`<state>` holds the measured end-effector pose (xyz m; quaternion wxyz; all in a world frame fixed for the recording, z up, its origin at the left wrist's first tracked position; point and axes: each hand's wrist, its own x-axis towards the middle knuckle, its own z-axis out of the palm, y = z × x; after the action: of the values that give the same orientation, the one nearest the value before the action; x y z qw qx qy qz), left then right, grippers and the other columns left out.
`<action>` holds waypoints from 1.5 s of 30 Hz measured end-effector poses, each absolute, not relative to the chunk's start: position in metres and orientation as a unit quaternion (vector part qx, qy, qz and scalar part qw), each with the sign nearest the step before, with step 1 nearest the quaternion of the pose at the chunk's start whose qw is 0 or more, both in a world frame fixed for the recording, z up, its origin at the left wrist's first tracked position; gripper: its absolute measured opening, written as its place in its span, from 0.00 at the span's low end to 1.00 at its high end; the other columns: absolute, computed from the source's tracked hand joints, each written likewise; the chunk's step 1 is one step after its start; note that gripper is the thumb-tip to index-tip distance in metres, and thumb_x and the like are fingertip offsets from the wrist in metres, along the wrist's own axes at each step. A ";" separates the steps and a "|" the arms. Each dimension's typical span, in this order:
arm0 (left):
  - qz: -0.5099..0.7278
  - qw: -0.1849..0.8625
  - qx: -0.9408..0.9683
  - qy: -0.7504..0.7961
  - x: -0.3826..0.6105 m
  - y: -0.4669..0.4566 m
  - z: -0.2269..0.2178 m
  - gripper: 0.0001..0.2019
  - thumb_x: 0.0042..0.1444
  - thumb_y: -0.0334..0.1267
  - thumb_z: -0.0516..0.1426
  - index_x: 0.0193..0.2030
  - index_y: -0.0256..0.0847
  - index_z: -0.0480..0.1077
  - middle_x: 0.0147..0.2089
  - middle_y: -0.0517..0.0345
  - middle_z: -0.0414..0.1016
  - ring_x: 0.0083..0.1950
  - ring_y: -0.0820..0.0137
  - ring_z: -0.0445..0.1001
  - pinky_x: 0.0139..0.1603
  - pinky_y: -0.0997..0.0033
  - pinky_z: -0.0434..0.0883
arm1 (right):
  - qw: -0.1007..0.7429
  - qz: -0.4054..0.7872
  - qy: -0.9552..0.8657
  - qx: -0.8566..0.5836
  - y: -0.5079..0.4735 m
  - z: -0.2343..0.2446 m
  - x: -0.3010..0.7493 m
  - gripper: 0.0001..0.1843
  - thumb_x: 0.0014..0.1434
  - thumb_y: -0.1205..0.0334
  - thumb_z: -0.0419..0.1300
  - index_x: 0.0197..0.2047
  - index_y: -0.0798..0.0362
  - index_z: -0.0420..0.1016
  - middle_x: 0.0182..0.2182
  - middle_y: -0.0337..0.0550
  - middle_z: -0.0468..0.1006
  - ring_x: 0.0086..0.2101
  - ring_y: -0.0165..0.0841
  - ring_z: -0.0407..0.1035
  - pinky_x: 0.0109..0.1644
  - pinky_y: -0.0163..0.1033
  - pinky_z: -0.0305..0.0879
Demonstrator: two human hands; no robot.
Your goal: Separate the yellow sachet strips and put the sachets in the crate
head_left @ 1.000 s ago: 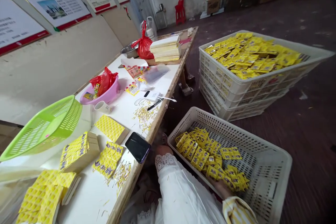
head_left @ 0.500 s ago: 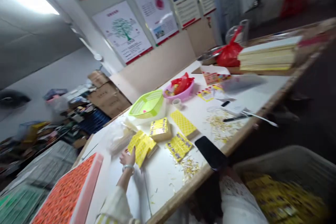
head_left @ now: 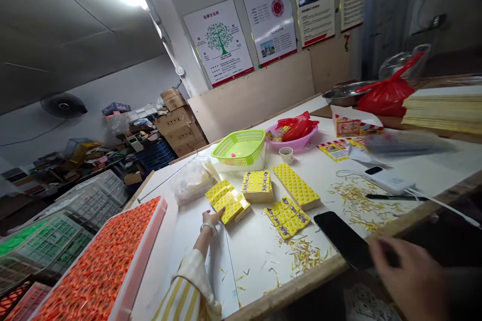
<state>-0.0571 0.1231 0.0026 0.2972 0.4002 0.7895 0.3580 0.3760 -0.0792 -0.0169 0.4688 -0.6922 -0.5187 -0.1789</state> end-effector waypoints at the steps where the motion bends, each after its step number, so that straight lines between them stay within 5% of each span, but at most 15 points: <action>1: 0.370 0.304 0.404 0.779 -0.058 0.124 0.003 0.16 0.61 0.42 0.55 0.53 0.36 0.65 0.50 0.51 0.69 0.45 0.66 0.72 0.44 0.60 0.73 | 0.403 -0.172 -0.571 -0.695 -0.067 -0.008 0.363 0.18 0.61 0.47 0.49 0.31 0.49 0.71 0.29 0.50 0.74 0.33 0.42 0.67 0.38 0.47 0.60; 6: 0.419 0.324 0.463 0.711 -0.073 0.125 0.014 0.14 0.62 0.42 0.54 0.49 0.35 0.67 0.43 0.54 0.72 0.37 0.71 0.73 0.38 0.66 0.74 | 0.159 -0.126 -0.621 -0.757 -0.005 0.022 0.298 0.16 0.59 0.53 0.54 0.36 0.59 0.73 0.36 0.57 0.73 0.42 0.48 0.62 0.46 0.51 0.52; 9: 0.448 0.307 0.506 0.670 -0.084 0.127 0.025 0.16 0.58 0.43 0.58 0.49 0.34 0.67 0.32 0.60 0.72 0.29 0.74 0.71 0.33 0.70 0.72 | 0.141 -0.063 -0.619 -0.770 0.018 0.018 0.285 0.16 0.55 0.53 0.60 0.36 0.60 0.74 0.37 0.58 0.74 0.43 0.48 0.64 0.44 0.49 0.53; 12: 0.486 0.268 0.538 0.635 -0.091 0.133 0.038 0.31 0.47 0.45 0.65 0.55 0.33 0.63 0.24 0.65 0.70 0.26 0.73 0.70 0.32 0.73 0.68 | 0.144 -0.019 -0.623 -0.769 0.029 0.007 0.290 0.12 0.53 0.54 0.62 0.32 0.56 0.74 0.33 0.51 0.75 0.41 0.46 0.67 0.39 0.45 0.53; 14: 0.507 0.237 0.551 0.618 -0.093 0.137 0.047 0.36 0.44 0.45 0.66 0.58 0.32 0.60 0.22 0.66 0.68 0.27 0.72 0.70 0.32 0.73 0.68 | 0.147 -0.001 -0.632 -0.761 0.032 0.003 0.295 0.11 0.54 0.55 0.61 0.29 0.54 0.74 0.30 0.47 0.76 0.39 0.43 0.68 0.38 0.43 0.53; 17: 0.530 0.183 0.569 0.601 -0.098 0.135 0.064 0.30 0.45 0.43 0.64 0.55 0.36 0.64 0.23 0.65 0.68 0.28 0.71 0.69 0.35 0.71 0.68 | 0.155 -0.004 -0.652 -0.742 0.031 0.005 0.300 0.10 0.57 0.58 0.58 0.27 0.52 0.74 0.27 0.43 0.76 0.35 0.39 0.69 0.37 0.42 0.51; 24: 0.603 0.082 0.537 0.584 -0.096 0.073 0.087 0.25 0.54 0.47 0.57 0.56 0.38 0.58 0.29 0.62 0.66 0.30 0.71 0.66 0.35 0.73 0.66 | 0.171 -0.118 -0.682 -0.701 0.008 0.020 0.297 0.15 0.59 0.74 0.50 0.29 0.55 0.76 0.28 0.49 0.76 0.37 0.44 0.65 0.43 0.47 0.48; 29: 0.563 0.166 0.582 0.563 -0.038 -0.019 0.041 0.15 0.56 0.50 0.54 0.39 0.40 0.67 0.34 0.54 0.70 0.34 0.67 0.70 0.34 0.71 0.68 | 0.189 -0.170 -0.696 -0.671 -0.004 0.018 0.296 0.16 0.59 0.76 0.47 0.30 0.55 0.74 0.27 0.50 0.74 0.36 0.42 0.63 0.42 0.47 0.48; 34: 0.412 0.277 0.643 0.583 0.011 -0.064 -0.004 0.11 0.59 0.45 0.50 0.40 0.42 0.69 0.30 0.54 0.70 0.31 0.65 0.68 0.34 0.68 0.64 | 0.229 -0.178 -0.700 -0.653 -0.001 0.010 0.303 0.16 0.63 0.69 0.46 0.29 0.55 0.72 0.26 0.49 0.73 0.34 0.41 0.63 0.41 0.45 0.50; 38: 0.325 0.261 0.674 0.611 0.017 -0.060 -0.006 0.13 0.56 0.46 0.54 0.44 0.43 0.71 0.27 0.54 0.69 0.31 0.62 0.67 0.36 0.64 0.63 | 0.319 -0.147 -0.657 -0.667 0.002 0.004 0.309 0.21 0.66 0.55 0.42 0.27 0.54 0.66 0.21 0.48 0.71 0.27 0.39 0.65 0.37 0.43 0.53; 41: 0.403 0.285 0.645 0.584 0.029 -0.052 0.011 0.19 0.54 0.51 0.57 0.48 0.43 0.69 0.37 0.49 0.70 0.40 0.60 0.69 0.42 0.62 0.65 | 0.391 -0.107 -0.625 -0.667 -0.005 0.003 0.299 0.22 0.67 0.52 0.37 0.29 0.52 0.63 0.20 0.45 0.71 0.23 0.37 0.66 0.33 0.41 0.56; 45: 0.549 0.487 0.503 0.456 0.062 -0.041 0.041 0.37 0.53 0.55 0.57 0.66 0.47 0.50 0.60 0.44 0.61 0.60 0.59 0.64 0.52 0.65 0.67 | 0.462 -0.020 -0.613 -0.641 -0.034 0.009 0.257 0.20 0.67 0.50 0.37 0.31 0.49 0.60 0.20 0.40 0.71 0.22 0.33 0.67 0.26 0.36 0.58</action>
<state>0.0625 -0.0413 0.0407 0.4874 0.5027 0.4559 0.5495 0.2574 -0.0339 0.0092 0.4620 -0.6407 -0.6130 -0.0198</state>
